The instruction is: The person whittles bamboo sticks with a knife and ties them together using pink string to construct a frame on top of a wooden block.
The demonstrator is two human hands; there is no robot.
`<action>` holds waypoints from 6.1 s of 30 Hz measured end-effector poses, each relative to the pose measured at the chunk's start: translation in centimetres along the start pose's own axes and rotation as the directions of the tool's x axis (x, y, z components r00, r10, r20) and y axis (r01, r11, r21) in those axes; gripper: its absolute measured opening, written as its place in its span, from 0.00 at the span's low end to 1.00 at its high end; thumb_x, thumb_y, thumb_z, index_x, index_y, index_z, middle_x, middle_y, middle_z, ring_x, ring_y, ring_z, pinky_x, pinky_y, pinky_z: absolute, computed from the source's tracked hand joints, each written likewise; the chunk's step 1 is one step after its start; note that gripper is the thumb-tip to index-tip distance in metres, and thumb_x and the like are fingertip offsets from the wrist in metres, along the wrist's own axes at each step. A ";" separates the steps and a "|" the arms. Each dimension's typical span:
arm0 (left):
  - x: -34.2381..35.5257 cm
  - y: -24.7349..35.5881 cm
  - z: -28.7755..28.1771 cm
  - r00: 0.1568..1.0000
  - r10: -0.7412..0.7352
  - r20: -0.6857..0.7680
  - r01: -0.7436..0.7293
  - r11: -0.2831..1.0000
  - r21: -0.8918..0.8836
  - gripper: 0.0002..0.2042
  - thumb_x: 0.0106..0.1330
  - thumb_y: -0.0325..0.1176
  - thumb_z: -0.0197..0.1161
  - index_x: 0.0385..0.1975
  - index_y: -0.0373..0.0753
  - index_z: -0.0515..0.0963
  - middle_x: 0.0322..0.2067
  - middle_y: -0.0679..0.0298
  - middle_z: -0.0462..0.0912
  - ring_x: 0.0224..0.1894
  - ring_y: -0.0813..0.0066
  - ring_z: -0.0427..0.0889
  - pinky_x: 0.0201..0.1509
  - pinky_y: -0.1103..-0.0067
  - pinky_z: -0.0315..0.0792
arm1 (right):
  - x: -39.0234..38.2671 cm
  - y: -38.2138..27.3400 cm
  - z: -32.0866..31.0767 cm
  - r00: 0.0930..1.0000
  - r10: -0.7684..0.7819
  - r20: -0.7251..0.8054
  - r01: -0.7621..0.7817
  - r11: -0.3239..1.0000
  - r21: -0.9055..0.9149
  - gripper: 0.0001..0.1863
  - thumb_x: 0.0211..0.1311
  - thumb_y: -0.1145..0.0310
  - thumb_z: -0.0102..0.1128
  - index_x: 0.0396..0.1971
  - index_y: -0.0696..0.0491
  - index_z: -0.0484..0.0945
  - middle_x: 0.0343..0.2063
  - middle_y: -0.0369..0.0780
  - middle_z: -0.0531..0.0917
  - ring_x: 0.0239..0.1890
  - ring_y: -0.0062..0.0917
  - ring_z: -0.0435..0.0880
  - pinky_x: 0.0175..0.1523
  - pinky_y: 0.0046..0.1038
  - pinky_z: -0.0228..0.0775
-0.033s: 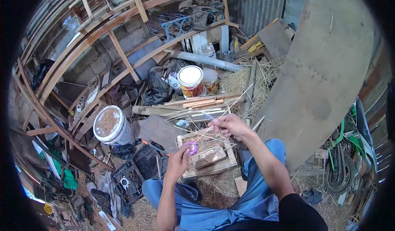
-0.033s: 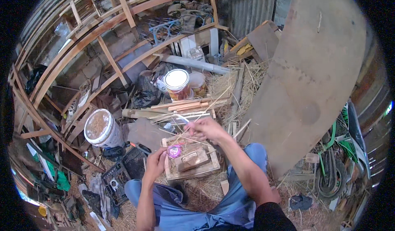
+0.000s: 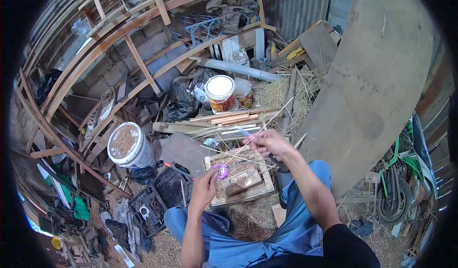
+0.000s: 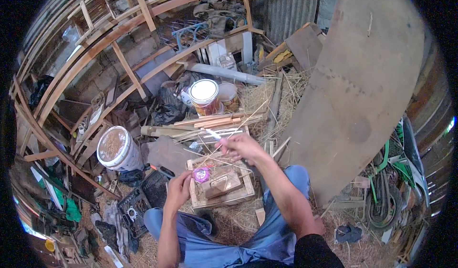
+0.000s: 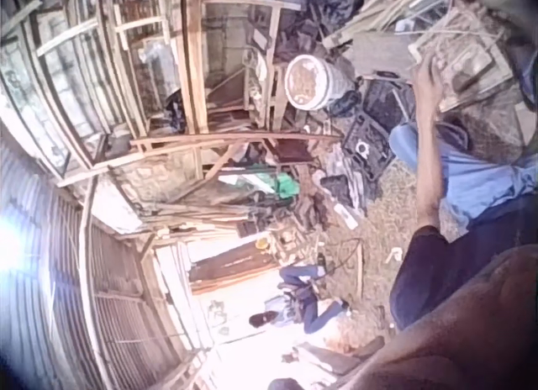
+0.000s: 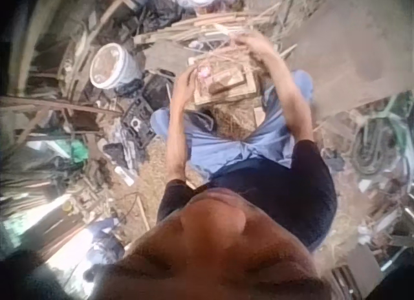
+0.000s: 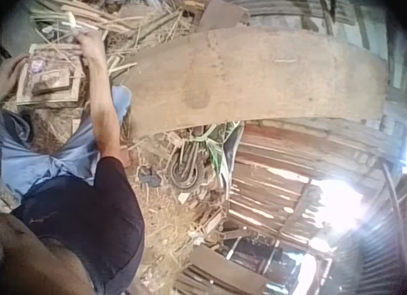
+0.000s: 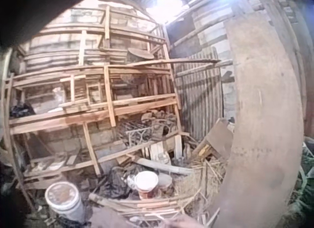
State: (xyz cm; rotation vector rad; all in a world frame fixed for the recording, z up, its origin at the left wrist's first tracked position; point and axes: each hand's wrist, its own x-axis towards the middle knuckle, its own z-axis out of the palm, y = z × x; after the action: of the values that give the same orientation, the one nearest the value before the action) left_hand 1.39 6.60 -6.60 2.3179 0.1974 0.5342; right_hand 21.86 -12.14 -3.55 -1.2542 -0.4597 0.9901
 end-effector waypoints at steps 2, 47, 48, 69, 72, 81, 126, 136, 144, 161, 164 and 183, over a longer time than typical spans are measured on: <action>-0.1 -0.5 -0.6 1.000 0.005 -0.018 -0.005 1.000 -0.005 0.08 0.63 0.27 0.54 0.39 0.34 0.77 0.30 0.49 0.80 0.30 0.56 0.82 0.33 0.73 0.72 | -0.5 -1.3 -1.0 0.997 0.026 -0.080 -0.024 1.000 0.020 0.18 0.67 0.63 0.50 0.42 0.65 0.74 0.19 0.32 0.72 0.13 0.08 0.57 0.15 0.13 0.46; 1.0 -2.6 0.4 0.957 -0.271 -0.100 0.220 0.908 -0.355 0.09 0.68 0.31 0.52 0.37 0.33 0.76 0.20 0.72 0.71 0.24 0.88 0.66 0.27 0.86 0.62 | 0.7 1.8 -0.8 0.839 -0.492 -0.232 0.234 0.712 -0.662 0.22 0.70 0.57 0.40 0.55 0.58 0.67 0.19 0.38 0.80 0.25 0.20 0.78 0.37 0.26 0.68; 0.9 -2.3 0.7 0.957 -0.257 -0.133 0.195 0.913 -0.358 0.08 0.68 0.30 0.52 0.37 0.33 0.76 0.20 0.72 0.72 0.24 0.88 0.66 0.27 0.86 0.62 | 0.3 1.5 0.7 0.833 -0.537 -0.135 0.294 0.636 -0.713 0.22 0.70 0.58 0.41 0.55 0.58 0.67 0.19 0.38 0.80 0.26 0.19 0.77 0.36 0.25 0.67; 0.2 0.4 -0.1 0.973 -0.196 -0.120 0.181 0.975 -0.129 0.07 0.64 0.25 0.56 0.38 0.31 0.78 0.28 0.61 0.82 0.30 0.84 0.77 0.33 0.85 0.69 | -0.6 -1.2 -0.2 0.995 -0.037 -0.090 0.027 0.994 -0.107 0.20 0.67 0.59 0.51 0.44 0.63 0.74 0.22 0.33 0.75 0.14 0.07 0.57 0.15 0.12 0.47; -0.1 -0.3 -1.8 0.987 -0.117 -0.106 0.107 0.990 -0.094 0.06 0.61 0.23 0.57 0.36 0.33 0.78 0.22 0.56 0.78 0.22 0.78 0.75 0.27 0.82 0.67 | -1.4 -2.3 -2.0 0.994 -0.043 -0.104 0.038 0.998 -0.053 0.19 0.67 0.60 0.51 0.43 0.64 0.73 0.21 0.33 0.75 0.14 0.07 0.57 0.15 0.11 0.47; 0.1 0.0 -0.1 0.994 -0.108 -0.032 0.104 0.988 -0.113 0.07 0.63 0.26 0.56 0.39 0.35 0.77 0.27 0.54 0.79 0.24 0.67 0.78 0.29 0.78 0.70 | -1.1 -0.2 0.0 0.989 -0.078 -0.127 0.062 0.990 -0.123 0.18 0.68 0.59 0.49 0.39 0.61 0.76 0.24 0.36 0.79 0.15 0.09 0.61 0.18 0.13 0.53; 1.1 0.4 -0.1 0.964 0.126 -0.235 -0.126 0.992 0.016 0.06 0.59 0.20 0.57 0.35 0.35 0.76 0.21 0.55 0.75 0.19 0.64 0.74 0.24 0.76 0.65 | -3.2 -2.0 1.9 0.862 -0.491 -0.127 0.365 0.774 -0.517 0.10 0.60 0.66 0.58 0.33 0.59 0.77 0.23 0.33 0.78 0.29 0.13 0.74 0.35 0.18 0.65; 1.6 1.4 0.3 0.970 0.099 -0.220 -0.090 0.995 0.054 0.05 0.58 0.23 0.60 0.33 0.35 0.77 0.26 0.56 0.79 0.25 0.62 0.80 0.28 0.74 0.71 | -2.4 -0.8 2.7 0.887 -0.428 -0.173 0.244 0.753 -0.611 0.12 0.59 0.64 0.60 0.32 0.59 0.78 0.21 0.34 0.79 0.25 0.14 0.74 0.32 0.22 0.66; 1.2 3.9 2.9 0.818 0.348 -0.457 -0.093 0.866 0.492 0.10 0.51 0.25 0.65 0.34 0.42 0.77 0.36 0.64 0.75 0.40 0.63 0.72 0.48 0.70 0.60 | 0.7 3.9 4.3 0.947 -0.099 -0.305 0.057 0.988 -0.142 0.11 0.63 0.64 0.55 0.27 0.56 0.72 0.16 0.28 0.67 0.13 0.08 0.55 0.16 0.15 0.45; -2.3 -7.4 5.9 0.867 -0.468 -0.169 0.310 0.774 -0.552 0.06 0.68 0.25 0.51 0.37 0.31 0.73 0.30 0.61 0.78 0.34 0.76 0.80 0.40 0.80 0.77 | 5.7 19.6 2.7 0.969 0.244 -0.022 -0.122 0.404 -0.907 0.11 0.51 0.70 0.56 0.18 0.61 0.81 0.18 0.47 0.82 0.22 0.28 0.83 0.26 0.30 0.71; -3.7 -8.7 7.4 0.801 -0.520 -0.296 0.292 0.771 -0.566 0.04 0.65 0.22 0.53 0.37 0.31 0.72 0.30 0.60 0.78 0.31 0.77 0.80 0.38 0.80 0.78 | 5.7 20.3 3.5 0.977 0.206 0.060 0.037 0.113 -0.993 0.16 0.52 0.62 0.54 0.20 0.62 0.81 0.20 0.48 0.82 0.23 0.37 0.83 0.30 0.33 0.74; -5.6 -12.0 9.8 0.899 -0.315 -0.306 0.261 0.943 -0.205 0.03 0.61 0.25 0.59 0.31 0.31 0.74 0.25 0.56 0.81 0.27 0.72 0.82 0.31 0.77 0.74 | -0.1 22.5 9.4 0.924 -0.180 -0.337 -0.169 0.599 -0.783 0.12 0.63 0.67 0.48 0.39 0.62 0.67 0.25 0.56 0.79 0.29 0.54 0.79 0.35 0.50 0.70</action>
State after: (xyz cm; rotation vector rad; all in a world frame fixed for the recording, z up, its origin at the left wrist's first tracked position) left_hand 0.77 7.33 -23.05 1.9819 0.6297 0.7591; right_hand 6.38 -6.98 -21.67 -2.2294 -0.6278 0.4649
